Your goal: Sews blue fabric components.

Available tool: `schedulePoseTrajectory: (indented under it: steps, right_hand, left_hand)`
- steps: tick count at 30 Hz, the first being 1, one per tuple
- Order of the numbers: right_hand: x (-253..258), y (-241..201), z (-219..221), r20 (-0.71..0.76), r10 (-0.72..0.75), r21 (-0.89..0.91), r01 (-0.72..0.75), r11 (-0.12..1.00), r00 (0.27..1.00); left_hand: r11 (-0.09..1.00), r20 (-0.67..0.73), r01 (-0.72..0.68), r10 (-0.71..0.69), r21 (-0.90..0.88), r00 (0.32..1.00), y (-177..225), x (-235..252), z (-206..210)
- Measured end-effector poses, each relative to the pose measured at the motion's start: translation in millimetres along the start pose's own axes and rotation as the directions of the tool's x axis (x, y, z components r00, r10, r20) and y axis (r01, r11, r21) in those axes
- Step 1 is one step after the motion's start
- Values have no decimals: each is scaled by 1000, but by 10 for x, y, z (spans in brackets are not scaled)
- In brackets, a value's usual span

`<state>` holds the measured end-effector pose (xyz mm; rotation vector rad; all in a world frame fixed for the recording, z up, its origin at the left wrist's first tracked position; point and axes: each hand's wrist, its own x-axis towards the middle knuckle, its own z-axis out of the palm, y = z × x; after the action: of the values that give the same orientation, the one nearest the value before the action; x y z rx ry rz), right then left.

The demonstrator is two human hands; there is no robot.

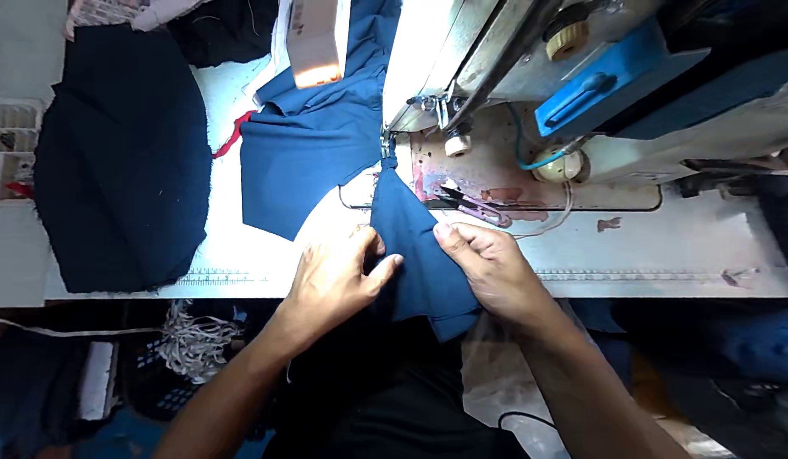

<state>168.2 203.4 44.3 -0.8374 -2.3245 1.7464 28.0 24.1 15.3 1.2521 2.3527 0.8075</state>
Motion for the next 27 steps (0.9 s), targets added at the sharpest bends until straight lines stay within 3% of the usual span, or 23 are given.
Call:
schedulePoseTrajectory:
  steps: [3, 8, 11, 13, 15, 17, 18, 20, 22, 23, 25, 27]
  right_hand:
    - [-3, -70, 35, 67, 106, 240, -119, 963, 992]
    - [-68, -24, 79, 116, 125, 271, -153, 950, 985]
    - [-120, 16, 73, 82, 76, 130, -87, 988, 994]
    - [-143, 41, 71, 62, 61, 67, -65, 996, 996]
    - [-148, 53, 95, 90, 73, 134, -85, 987, 993]
    - [-135, 48, 101, 109, 68, 177, -87, 980, 992]
    - [-131, 46, 85, 92, 57, 131, -69, 989, 994]
    - [-158, 77, 42, -33, -8, -165, 2, 986, 999]
    - [-209, 121, 24, -145, -190, -487, 97, 868, 971]
    - [-232, 125, 20, -111, -271, -550, 168, 818, 956]
    - [-253, 108, 98, 7, -393, -595, 320, 738, 919]
    - [-259, 108, 271, 70, -454, -641, 389, 662, 888]
  left_hand:
    - [998, -9, -7, 6, -68, 1000, -41, 6, -19]
    - [987, 114, 73, -56, -144, 992, -43, 49, -86]
    - [987, 67, 66, -57, -144, 996, -28, 40, -130]
    - [998, -2, 47, -47, -30, 999, -4, 54, -144]
    - [989, -25, 37, -34, 144, 999, 26, 68, -74]
    - [983, -26, -32, 37, 183, 999, 20, 89, -21]
    - [985, -37, -57, 64, 165, 997, 16, 95, -38]
    - [990, -99, -71, 83, 124, 992, 5, 74, -146]
    - [999, -125, -35, 31, -36, 992, -23, 64, -325]
    - [983, -99, -15, -4, -184, 995, -43, 89, -422]
    - [843, -29, 24, -47, -537, 998, -70, 182, -564]
    - [720, -45, 24, -77, -693, 996, -58, 281, -642]
